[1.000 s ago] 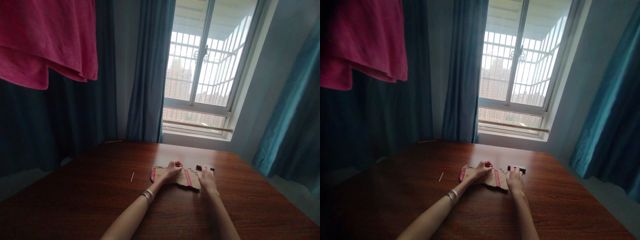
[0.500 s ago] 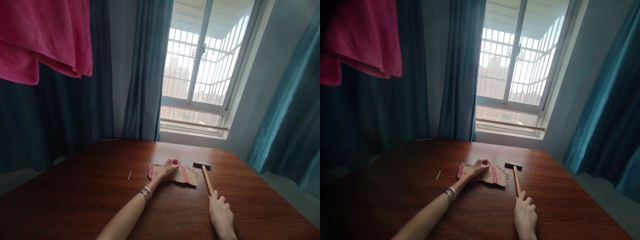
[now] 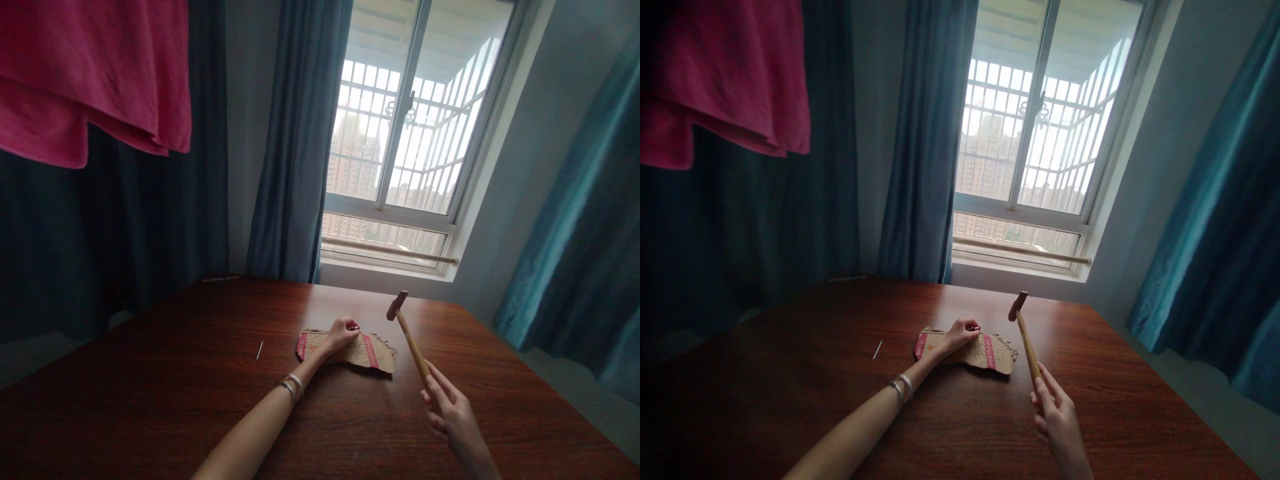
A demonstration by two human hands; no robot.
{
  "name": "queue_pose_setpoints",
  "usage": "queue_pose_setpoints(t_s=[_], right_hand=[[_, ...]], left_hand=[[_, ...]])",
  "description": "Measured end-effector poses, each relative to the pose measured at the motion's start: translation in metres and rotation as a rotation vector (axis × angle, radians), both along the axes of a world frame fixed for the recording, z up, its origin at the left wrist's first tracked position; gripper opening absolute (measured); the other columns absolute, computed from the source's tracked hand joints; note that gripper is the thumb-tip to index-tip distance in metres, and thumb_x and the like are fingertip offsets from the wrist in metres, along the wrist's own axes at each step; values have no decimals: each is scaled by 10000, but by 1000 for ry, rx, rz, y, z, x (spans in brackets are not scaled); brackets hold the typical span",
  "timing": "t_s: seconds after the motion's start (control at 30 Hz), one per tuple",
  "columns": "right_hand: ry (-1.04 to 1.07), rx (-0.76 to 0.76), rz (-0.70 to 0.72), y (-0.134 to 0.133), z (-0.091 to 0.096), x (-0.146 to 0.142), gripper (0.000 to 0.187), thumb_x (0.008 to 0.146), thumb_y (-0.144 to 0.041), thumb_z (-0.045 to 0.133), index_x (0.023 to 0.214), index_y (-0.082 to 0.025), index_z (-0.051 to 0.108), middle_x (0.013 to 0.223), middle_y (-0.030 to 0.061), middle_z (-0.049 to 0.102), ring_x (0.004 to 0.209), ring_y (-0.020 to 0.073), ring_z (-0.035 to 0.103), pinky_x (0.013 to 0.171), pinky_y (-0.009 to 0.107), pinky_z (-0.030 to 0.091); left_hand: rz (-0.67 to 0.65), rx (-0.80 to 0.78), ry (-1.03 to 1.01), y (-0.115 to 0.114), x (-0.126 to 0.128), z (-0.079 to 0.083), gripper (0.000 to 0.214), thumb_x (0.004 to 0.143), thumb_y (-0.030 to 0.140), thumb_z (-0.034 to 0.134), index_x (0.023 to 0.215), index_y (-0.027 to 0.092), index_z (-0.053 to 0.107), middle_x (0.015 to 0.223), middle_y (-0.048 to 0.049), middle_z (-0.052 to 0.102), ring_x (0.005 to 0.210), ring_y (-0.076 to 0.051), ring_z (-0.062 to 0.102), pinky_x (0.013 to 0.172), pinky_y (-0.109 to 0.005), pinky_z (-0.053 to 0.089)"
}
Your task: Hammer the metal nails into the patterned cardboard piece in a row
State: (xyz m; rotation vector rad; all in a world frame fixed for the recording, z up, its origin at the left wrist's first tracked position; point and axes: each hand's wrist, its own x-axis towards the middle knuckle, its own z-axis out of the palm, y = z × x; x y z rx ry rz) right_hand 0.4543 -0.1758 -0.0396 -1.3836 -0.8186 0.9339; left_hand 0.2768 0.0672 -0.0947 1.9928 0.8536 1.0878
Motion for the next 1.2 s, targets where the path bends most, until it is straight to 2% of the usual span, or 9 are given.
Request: queue_pose_setpoints(t_s=[0.13, 0.23, 0.53, 0.73, 0.97, 1.2], right_hand=[[95, -35, 128, -13, 23, -18, 698, 628, -538, 645, 1235, -232, 487, 583, -39, 515, 278, 5, 267, 270, 144, 147], [89, -39, 161, -13, 29, -30, 719, 610, -552, 655, 1230, -223, 501, 566, -36, 512, 268, 5, 268, 266, 146, 147], [26, -8, 127, -4, 19, -43, 789, 568, -580, 671, 1222, -163, 523, 490, -49, 481, 263, 14, 261, 263, 159, 171], [20, 16, 119, -5, 23, -44, 786, 573, -582, 669, 1229, -176, 516, 501, -51, 490, 259, 14, 265, 255, 160, 185], [30, 32, 115, -4, 13, -46, 774, 575, -580, 673, 1206, -154, 537, 490, -44, 498, 262, 15, 278, 254, 157, 196], [69, 45, 96, -2, 20, -52, 770, 581, -562, 682, 1215, -154, 526, 491, -53, 489, 259, 11, 274, 258, 150, 172]], left_hand=[[13, 3, 2, -2, -1, 3, 169, 654, 202, 543, 748, 122, 658, 753, -47, 659, 718, -159, 589, 675, -251, 443], [18, -22, 0, -4, -1, 5, 171, 651, 203, 545, 752, 124, 658, 755, -47, 661, 722, -163, 590, 667, -250, 443], [1, -34, 4, -4, 0, 2, 173, 654, 213, 543, 739, 117, 659, 726, -47, 650, 683, -158, 573, 618, -238, 424], [6, -3, 5, -2, 0, 1, 162, 649, 201, 536, 720, 114, 653, 715, -45, 641, 667, -152, 565, 613, -235, 418], [-13, -27, -17, -3, -1, 1, 172, 657, 211, 532, 744, 111, 642, 727, -47, 638, 658, -149, 561, 578, -224, 408], [21, -43, 29, -2, -1, 1, 194, 647, 214, 536, 761, 103, 646, 727, -43, 637, 666, -146, 559, 589, -225, 406]])
